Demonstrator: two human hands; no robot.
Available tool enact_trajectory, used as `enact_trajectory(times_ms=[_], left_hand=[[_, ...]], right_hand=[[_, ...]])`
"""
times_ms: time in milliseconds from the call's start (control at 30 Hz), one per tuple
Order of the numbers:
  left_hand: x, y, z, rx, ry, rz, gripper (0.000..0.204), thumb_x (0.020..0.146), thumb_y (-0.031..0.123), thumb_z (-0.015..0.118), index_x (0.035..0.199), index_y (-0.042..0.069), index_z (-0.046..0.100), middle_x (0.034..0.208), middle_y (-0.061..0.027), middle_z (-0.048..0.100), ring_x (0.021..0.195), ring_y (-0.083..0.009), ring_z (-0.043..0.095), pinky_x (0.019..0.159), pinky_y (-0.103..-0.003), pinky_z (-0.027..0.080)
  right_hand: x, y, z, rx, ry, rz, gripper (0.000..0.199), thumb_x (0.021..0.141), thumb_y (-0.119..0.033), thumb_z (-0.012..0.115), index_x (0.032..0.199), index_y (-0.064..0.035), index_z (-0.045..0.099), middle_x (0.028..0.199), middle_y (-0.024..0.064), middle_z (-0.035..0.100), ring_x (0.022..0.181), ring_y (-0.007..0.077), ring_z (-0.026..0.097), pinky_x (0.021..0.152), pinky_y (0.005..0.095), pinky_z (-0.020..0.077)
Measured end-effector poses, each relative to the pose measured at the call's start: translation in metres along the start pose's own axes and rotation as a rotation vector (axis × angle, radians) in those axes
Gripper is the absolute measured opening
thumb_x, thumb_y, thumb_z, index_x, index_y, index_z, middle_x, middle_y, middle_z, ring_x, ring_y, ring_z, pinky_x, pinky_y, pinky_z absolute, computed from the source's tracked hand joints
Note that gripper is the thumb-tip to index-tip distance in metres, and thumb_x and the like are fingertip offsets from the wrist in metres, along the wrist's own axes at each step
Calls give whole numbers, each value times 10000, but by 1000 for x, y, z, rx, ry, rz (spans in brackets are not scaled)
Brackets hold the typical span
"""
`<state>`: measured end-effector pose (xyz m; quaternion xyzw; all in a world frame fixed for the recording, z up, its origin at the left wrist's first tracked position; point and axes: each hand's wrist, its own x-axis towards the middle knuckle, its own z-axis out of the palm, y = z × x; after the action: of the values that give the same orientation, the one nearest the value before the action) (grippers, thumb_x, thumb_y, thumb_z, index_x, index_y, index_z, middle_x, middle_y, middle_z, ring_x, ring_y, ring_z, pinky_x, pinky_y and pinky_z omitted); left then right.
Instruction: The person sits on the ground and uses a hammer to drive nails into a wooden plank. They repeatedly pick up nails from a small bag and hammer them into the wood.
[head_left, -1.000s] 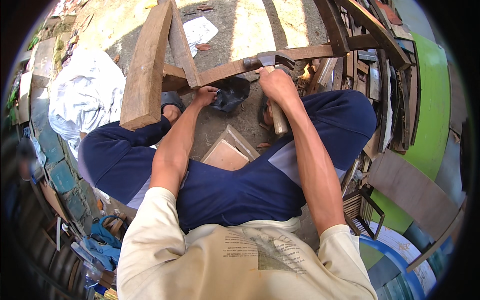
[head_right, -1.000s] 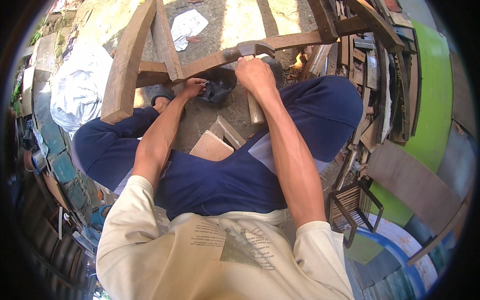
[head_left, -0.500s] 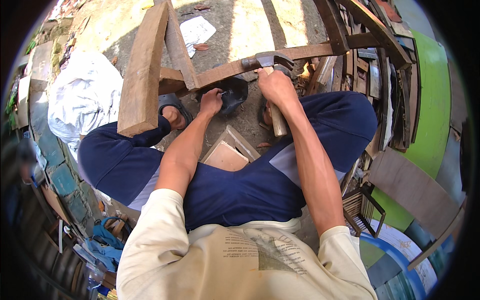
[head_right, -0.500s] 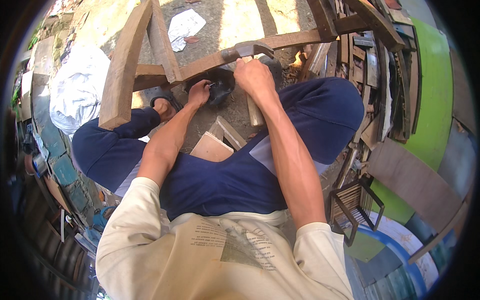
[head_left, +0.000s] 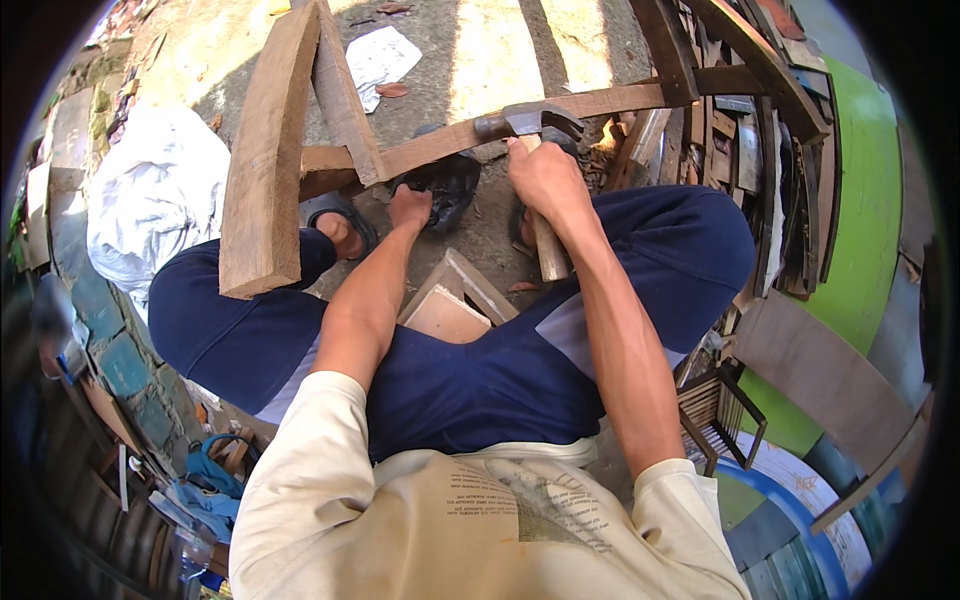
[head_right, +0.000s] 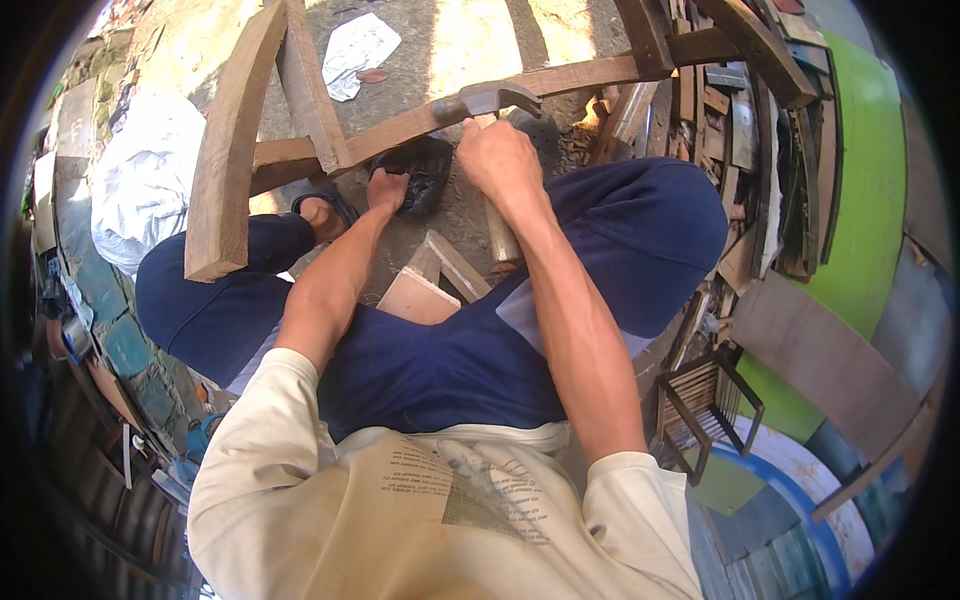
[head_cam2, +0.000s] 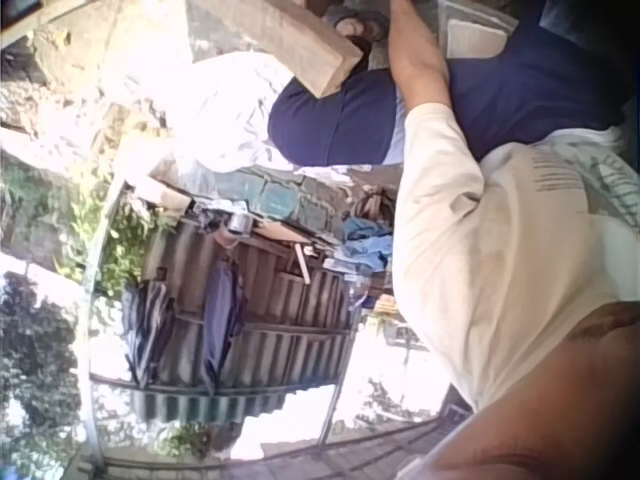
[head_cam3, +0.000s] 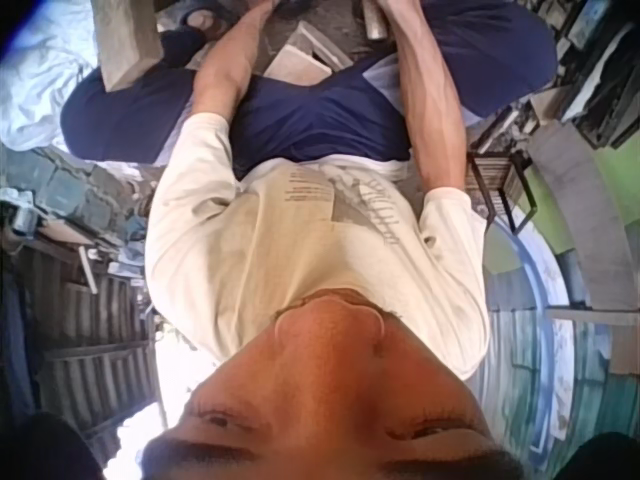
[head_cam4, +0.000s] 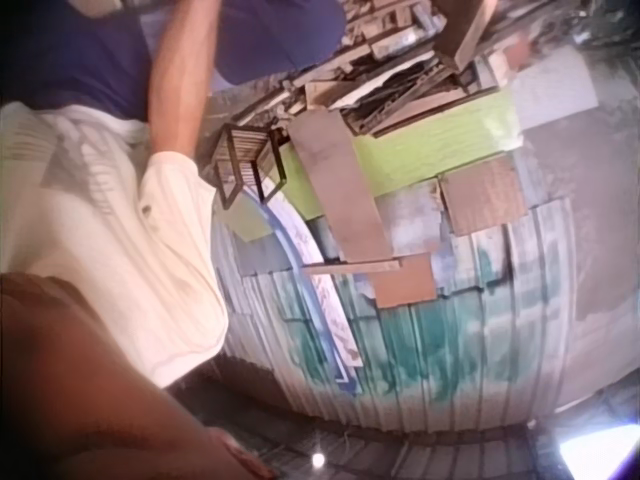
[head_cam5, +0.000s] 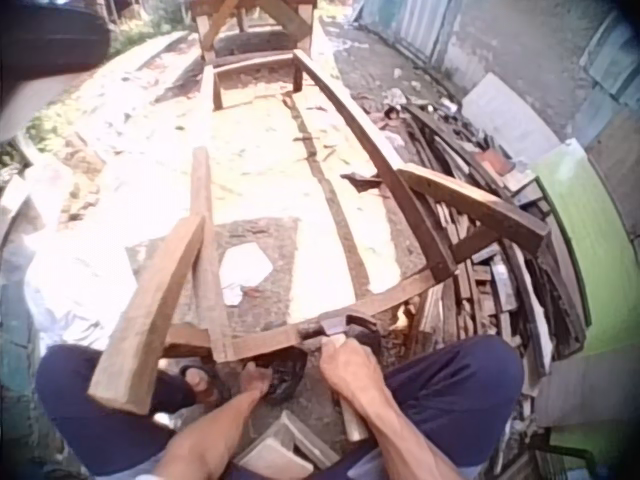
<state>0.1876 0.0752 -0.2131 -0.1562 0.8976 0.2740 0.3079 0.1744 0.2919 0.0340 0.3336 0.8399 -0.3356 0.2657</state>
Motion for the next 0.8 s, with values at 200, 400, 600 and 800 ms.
enact_trajectory(times_ms=[200,400,600,800], left_hand=[[42,-27,7,79,93,21,358,807,199,610,1048,-60,664,1088,-322,664,1090,-464,624,951,-474,489],[64,-42,12,144,76,129,540,811,230,597,1282,-33,585,1262,-322,600,1201,-448,570,1024,-467,450],[75,-24,9,353,-222,-15,606,848,326,558,1389,53,539,1433,-229,521,1356,-377,467,1132,-418,372],[74,-45,30,313,112,149,628,837,329,670,1362,9,547,1372,-271,556,1316,-386,512,1100,-409,412]], right_hand=[[-4,-5,-2,-3,3,5,549,965,-399,511,1027,116,691,1056,373,649,1078,488,626,975,496,483],[22,-7,18,95,-9,-57,564,966,-407,513,1034,125,685,1066,377,646,1073,495,627,966,503,485],[51,-26,30,-3,30,-106,610,970,-437,488,901,135,688,741,295,677,884,444,695,886,483,516],[39,-31,29,31,65,-80,591,955,-427,514,1008,138,680,1063,375,645,1071,492,629,960,495,489]])
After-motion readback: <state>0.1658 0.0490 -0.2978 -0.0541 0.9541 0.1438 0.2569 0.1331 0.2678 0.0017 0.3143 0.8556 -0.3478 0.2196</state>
